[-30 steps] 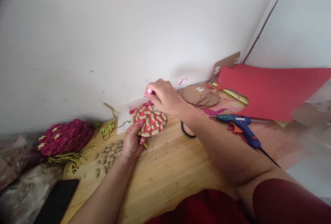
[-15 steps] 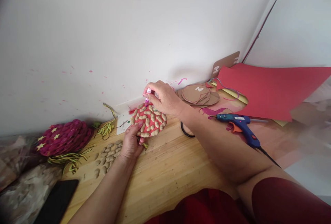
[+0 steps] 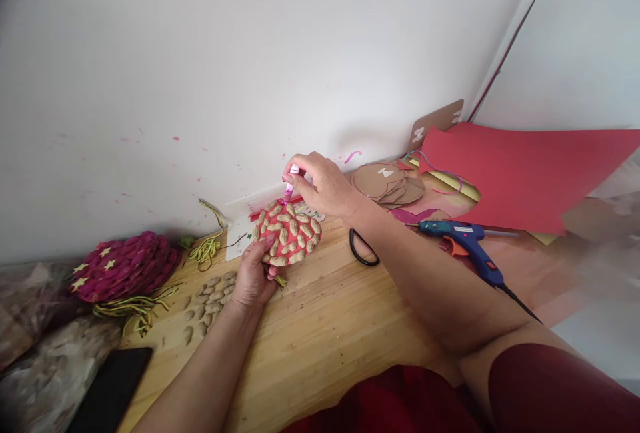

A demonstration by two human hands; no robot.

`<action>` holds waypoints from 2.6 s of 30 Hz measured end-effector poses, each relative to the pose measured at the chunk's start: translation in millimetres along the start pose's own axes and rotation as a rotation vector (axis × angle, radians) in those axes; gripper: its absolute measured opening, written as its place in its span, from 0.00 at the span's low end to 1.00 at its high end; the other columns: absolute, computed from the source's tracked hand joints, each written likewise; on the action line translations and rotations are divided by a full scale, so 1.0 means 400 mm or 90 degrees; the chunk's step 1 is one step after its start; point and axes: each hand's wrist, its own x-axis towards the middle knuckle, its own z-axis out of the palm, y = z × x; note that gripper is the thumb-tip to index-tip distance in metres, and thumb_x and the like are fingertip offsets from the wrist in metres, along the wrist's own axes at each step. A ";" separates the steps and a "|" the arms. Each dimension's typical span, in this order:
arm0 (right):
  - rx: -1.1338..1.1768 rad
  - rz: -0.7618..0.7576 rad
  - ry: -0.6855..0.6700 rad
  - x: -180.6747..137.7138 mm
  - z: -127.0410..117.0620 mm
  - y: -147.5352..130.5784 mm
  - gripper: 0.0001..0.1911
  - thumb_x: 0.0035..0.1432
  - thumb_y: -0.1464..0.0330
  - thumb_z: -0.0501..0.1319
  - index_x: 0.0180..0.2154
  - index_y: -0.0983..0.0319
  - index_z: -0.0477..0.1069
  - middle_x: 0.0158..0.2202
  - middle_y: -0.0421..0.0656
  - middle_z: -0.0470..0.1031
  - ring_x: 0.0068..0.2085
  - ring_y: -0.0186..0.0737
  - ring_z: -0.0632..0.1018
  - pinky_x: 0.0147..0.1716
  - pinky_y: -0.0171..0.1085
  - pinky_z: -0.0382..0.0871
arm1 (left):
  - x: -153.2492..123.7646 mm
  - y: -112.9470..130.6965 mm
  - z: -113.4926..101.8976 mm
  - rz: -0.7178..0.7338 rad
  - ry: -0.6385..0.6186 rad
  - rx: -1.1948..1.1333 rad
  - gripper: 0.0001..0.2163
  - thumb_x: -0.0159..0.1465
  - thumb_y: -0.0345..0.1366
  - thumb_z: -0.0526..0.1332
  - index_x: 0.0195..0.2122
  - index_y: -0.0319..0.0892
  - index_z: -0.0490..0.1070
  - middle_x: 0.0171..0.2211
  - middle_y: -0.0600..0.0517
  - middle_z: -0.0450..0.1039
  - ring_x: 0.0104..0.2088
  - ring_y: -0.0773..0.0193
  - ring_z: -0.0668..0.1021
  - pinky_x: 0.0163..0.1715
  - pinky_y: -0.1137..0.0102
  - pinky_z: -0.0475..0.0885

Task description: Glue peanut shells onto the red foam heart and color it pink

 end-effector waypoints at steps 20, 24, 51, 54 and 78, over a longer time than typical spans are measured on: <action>0.122 0.096 0.018 0.010 -0.026 0.014 0.19 0.68 0.51 0.57 0.35 0.61 0.71 0.30 0.40 0.72 0.32 0.37 0.71 0.33 0.36 0.62 | -0.006 0.014 -0.003 -0.037 -0.035 -0.011 0.18 0.46 0.41 0.72 0.18 0.41 0.62 0.11 0.62 0.56 0.09 0.79 0.54 0.06 0.81 0.48; 0.166 0.117 0.011 0.011 -0.020 0.024 0.23 0.65 0.48 0.58 0.35 0.61 0.71 0.30 0.40 0.72 0.31 0.36 0.70 0.32 0.35 0.62 | -0.009 0.027 0.001 -0.068 -0.056 -0.044 0.16 0.45 0.39 0.72 0.18 0.41 0.62 0.11 0.62 0.57 0.08 0.80 0.53 0.05 0.82 0.47; 0.210 0.134 0.055 0.009 -0.011 0.040 0.24 0.63 0.45 0.59 0.34 0.60 0.71 0.28 0.38 0.69 0.27 0.33 0.66 0.27 0.35 0.59 | -0.007 0.031 -0.004 -0.110 -0.086 -0.072 0.14 0.47 0.37 0.70 0.21 0.41 0.63 0.11 0.62 0.56 0.08 0.80 0.52 0.06 0.82 0.46; 0.224 0.130 0.051 0.009 -0.006 0.047 0.24 0.63 0.45 0.60 0.34 0.60 0.71 0.29 0.38 0.70 0.29 0.34 0.68 0.29 0.35 0.60 | -0.006 0.030 -0.005 -0.112 -0.078 -0.074 0.14 0.46 0.37 0.70 0.20 0.41 0.62 0.11 0.62 0.56 0.08 0.80 0.52 0.06 0.82 0.46; 0.267 0.179 0.072 0.004 0.008 0.077 0.24 0.62 0.45 0.60 0.34 0.60 0.71 0.27 0.36 0.67 0.27 0.33 0.66 0.27 0.35 0.59 | -0.012 0.013 0.000 -0.053 -0.025 -0.006 0.19 0.44 0.42 0.72 0.16 0.41 0.61 0.10 0.61 0.56 0.08 0.79 0.54 0.05 0.81 0.48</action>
